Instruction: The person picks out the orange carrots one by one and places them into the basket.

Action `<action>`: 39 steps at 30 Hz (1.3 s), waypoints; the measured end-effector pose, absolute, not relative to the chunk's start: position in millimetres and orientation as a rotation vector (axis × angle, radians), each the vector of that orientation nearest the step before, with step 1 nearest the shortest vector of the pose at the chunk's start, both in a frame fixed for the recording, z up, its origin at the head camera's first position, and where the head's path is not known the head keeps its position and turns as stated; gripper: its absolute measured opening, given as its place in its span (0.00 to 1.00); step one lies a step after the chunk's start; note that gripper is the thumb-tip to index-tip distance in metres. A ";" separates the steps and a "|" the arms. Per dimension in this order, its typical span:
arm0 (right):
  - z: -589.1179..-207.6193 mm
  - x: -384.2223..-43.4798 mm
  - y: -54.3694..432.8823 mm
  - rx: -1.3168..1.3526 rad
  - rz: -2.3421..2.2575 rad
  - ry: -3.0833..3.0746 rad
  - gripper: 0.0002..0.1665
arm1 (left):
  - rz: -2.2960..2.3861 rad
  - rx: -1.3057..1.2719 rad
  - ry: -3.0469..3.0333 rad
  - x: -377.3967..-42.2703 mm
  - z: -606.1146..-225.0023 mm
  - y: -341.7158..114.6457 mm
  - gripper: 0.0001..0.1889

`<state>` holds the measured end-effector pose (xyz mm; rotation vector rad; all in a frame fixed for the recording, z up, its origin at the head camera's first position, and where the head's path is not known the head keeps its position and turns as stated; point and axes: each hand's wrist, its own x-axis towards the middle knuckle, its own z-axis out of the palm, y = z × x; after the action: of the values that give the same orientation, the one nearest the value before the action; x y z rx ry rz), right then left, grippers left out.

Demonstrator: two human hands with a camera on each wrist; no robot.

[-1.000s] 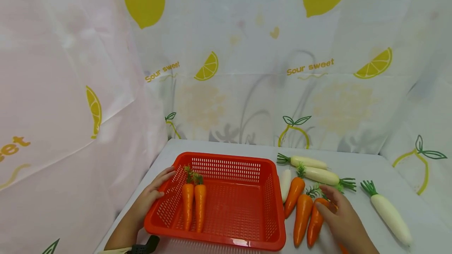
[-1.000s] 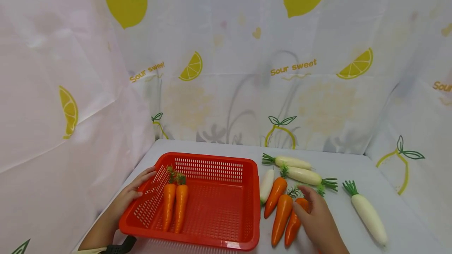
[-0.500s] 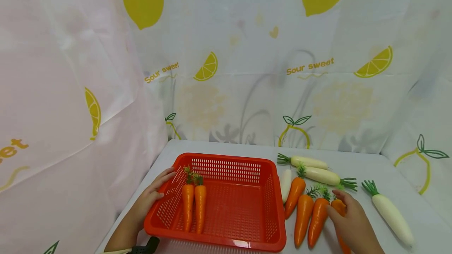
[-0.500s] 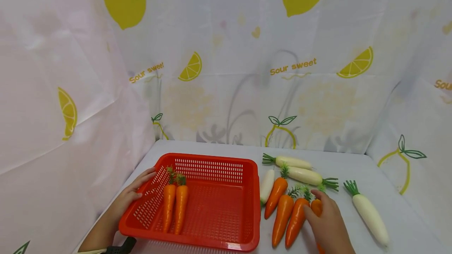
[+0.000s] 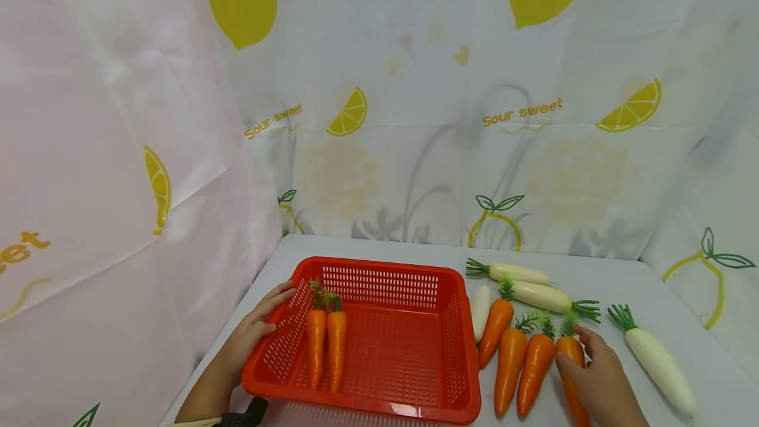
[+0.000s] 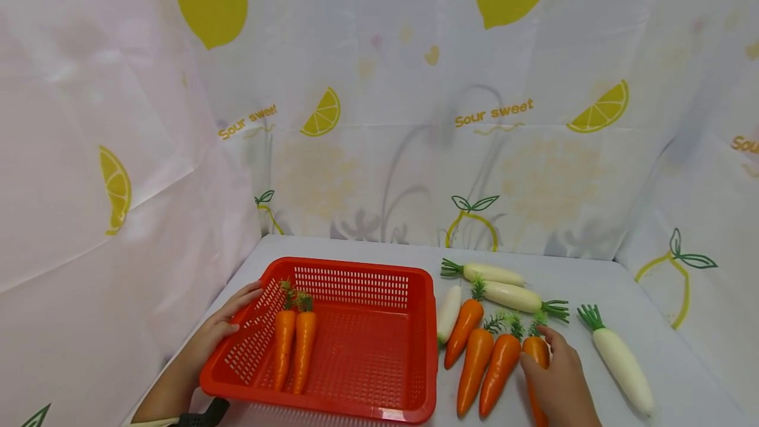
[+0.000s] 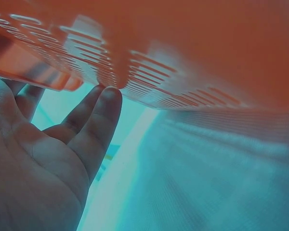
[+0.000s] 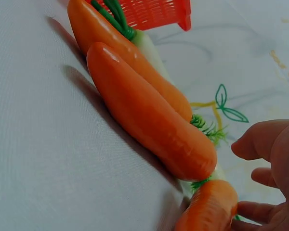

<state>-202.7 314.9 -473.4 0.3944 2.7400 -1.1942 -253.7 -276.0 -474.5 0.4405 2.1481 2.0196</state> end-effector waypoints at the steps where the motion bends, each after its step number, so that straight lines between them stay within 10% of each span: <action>1: -474.4 -203.0 315.4 0.402 -1.195 2.729 0.50 | 2.018 0.439 2.152 -253.6 -474.4 -276.0 0.38; 39: -500.4 -205.3 327.4 0.491 -1.051 2.689 0.55 | 2.008 0.513 2.156 -255.7 -478.6 -279.1 0.38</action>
<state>-205.3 327.4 -500.4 0.4909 2.6892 -1.0508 -255.7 -279.1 -478.6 0.5132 2.1558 2.0081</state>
